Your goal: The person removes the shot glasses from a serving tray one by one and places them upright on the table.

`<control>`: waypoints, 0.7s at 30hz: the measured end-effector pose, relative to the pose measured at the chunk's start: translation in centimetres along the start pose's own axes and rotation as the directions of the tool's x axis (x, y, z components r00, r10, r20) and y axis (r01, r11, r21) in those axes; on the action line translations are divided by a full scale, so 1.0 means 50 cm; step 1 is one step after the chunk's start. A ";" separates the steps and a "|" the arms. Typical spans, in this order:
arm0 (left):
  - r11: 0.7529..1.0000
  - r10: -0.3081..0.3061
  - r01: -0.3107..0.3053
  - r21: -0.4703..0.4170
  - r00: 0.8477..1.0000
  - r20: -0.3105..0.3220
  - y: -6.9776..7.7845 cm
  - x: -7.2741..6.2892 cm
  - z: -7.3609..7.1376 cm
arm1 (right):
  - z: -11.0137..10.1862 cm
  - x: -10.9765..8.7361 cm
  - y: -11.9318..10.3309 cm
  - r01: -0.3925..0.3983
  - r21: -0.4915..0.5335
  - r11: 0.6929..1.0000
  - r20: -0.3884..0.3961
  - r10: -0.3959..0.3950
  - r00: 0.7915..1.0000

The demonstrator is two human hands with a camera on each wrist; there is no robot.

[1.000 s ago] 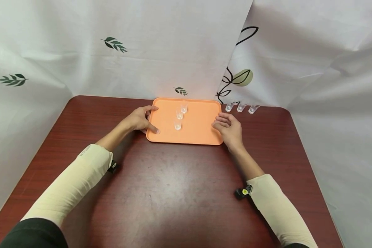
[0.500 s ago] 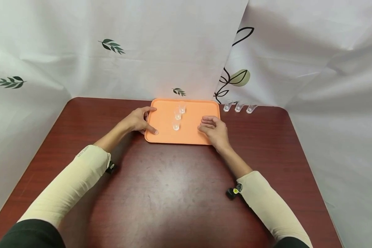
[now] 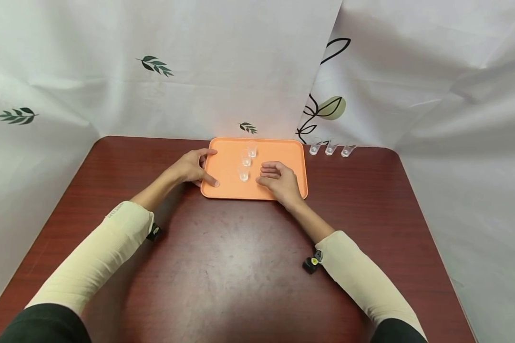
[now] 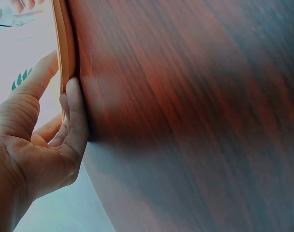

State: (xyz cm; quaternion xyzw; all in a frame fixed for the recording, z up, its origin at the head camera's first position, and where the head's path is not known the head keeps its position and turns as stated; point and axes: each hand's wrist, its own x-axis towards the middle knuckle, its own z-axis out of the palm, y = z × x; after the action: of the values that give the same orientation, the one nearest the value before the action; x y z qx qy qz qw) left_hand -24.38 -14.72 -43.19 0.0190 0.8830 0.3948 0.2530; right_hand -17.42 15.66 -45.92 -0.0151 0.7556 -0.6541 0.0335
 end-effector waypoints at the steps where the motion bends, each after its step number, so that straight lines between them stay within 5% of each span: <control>1: 1.000 0.000 0.000 0.003 1.000 0.000 0.000 0.000 0.000 | 0.005 0.001 0.000 0.001 -0.003 1.000 0.004 -0.001 1.000; 21: 1.000 -0.001 0.001 0.015 1.000 -0.003 0.006 -0.004 0.001 | 0.073 0.015 -0.002 0.019 -0.039 0.999 0.046 -0.017 0.999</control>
State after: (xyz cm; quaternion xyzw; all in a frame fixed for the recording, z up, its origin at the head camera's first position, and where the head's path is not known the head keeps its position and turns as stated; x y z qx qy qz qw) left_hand -24.22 -14.54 -42.90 0.0197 0.8864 0.3881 0.2517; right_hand -17.92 11.98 -46.38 -0.0374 0.7672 -0.6388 0.0445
